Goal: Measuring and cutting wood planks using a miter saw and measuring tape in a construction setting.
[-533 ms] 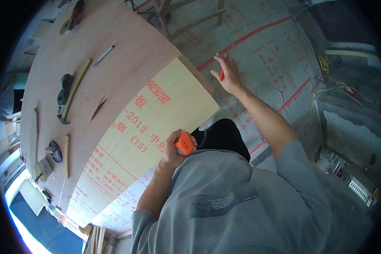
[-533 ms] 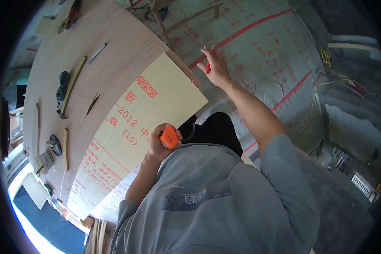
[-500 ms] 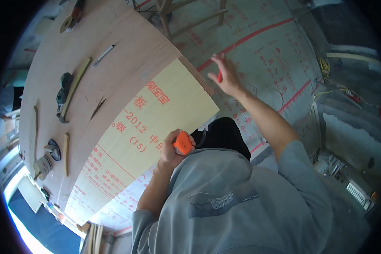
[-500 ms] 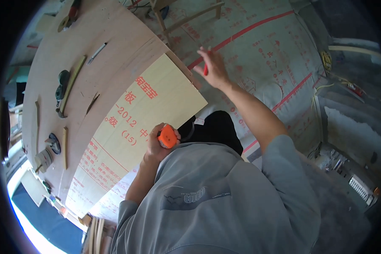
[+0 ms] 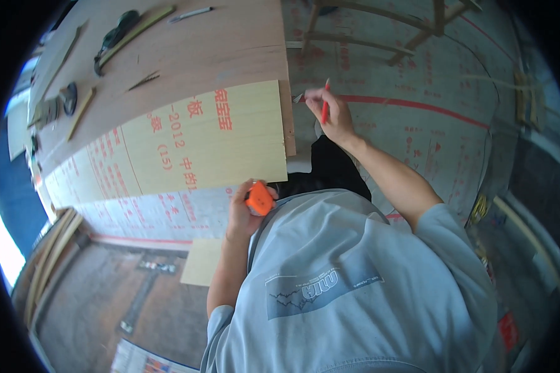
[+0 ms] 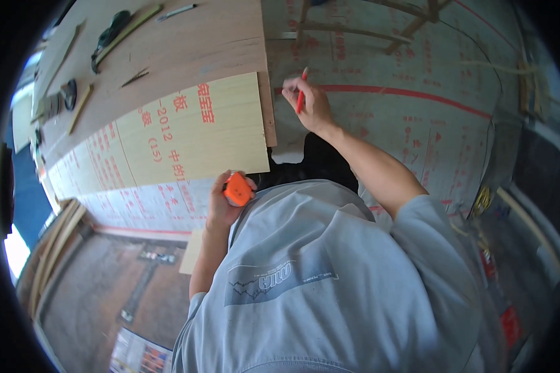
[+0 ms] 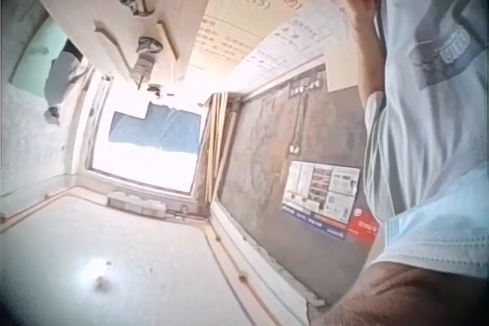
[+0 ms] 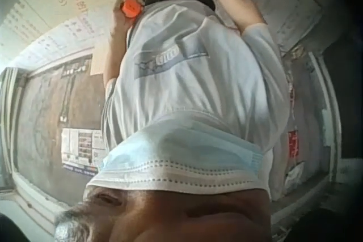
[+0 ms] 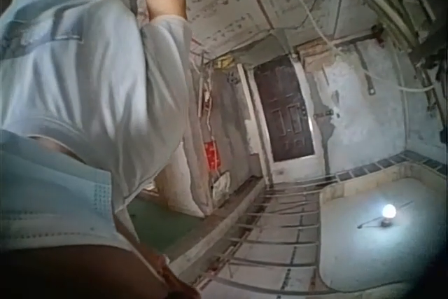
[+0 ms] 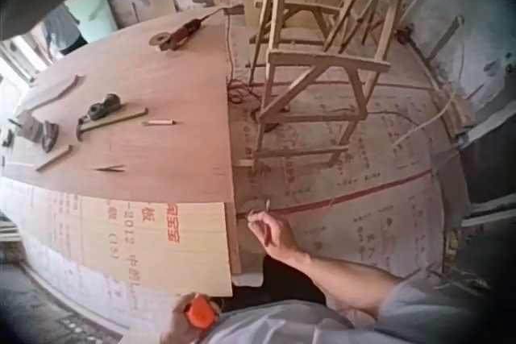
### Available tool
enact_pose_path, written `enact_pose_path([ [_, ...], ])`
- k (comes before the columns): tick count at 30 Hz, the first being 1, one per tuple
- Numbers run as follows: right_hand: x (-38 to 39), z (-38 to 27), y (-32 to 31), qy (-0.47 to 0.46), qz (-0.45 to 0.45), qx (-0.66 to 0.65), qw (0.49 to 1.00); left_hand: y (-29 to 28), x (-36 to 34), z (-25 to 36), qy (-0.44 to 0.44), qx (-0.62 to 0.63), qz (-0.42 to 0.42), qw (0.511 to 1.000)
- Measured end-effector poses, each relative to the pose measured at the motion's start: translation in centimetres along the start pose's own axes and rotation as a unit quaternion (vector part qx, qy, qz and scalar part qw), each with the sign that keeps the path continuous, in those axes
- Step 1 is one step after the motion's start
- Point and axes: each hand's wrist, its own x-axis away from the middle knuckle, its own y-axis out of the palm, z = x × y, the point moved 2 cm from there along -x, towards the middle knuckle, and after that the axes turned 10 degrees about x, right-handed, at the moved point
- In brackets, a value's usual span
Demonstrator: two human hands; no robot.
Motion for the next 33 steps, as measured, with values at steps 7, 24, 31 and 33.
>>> enact_pose_path([
  [7,6.7,-6.8,-2.8,-0.068,-0.434,-0.067,0.896,7.7,-0.5,-6.9,0.112,-0.246,-0.027,0.962],
  [24,-5.3,-3.3,5.0,-0.61,-0.268,0.286,0.689,1.3,1.5,-10.4,0.062,-0.019,0.111,0.992],
  [31,-8.8,-2.4,3.2,-0.608,-0.221,0.316,0.694,1.8,1.5,-10.9,0.077,0.027,0.099,0.992],
  [33,-9.8,-2.1,2.0,-0.581,-0.179,0.342,0.717,2.0,1.5,-11.0,0.078,0.035,0.091,0.992],
])
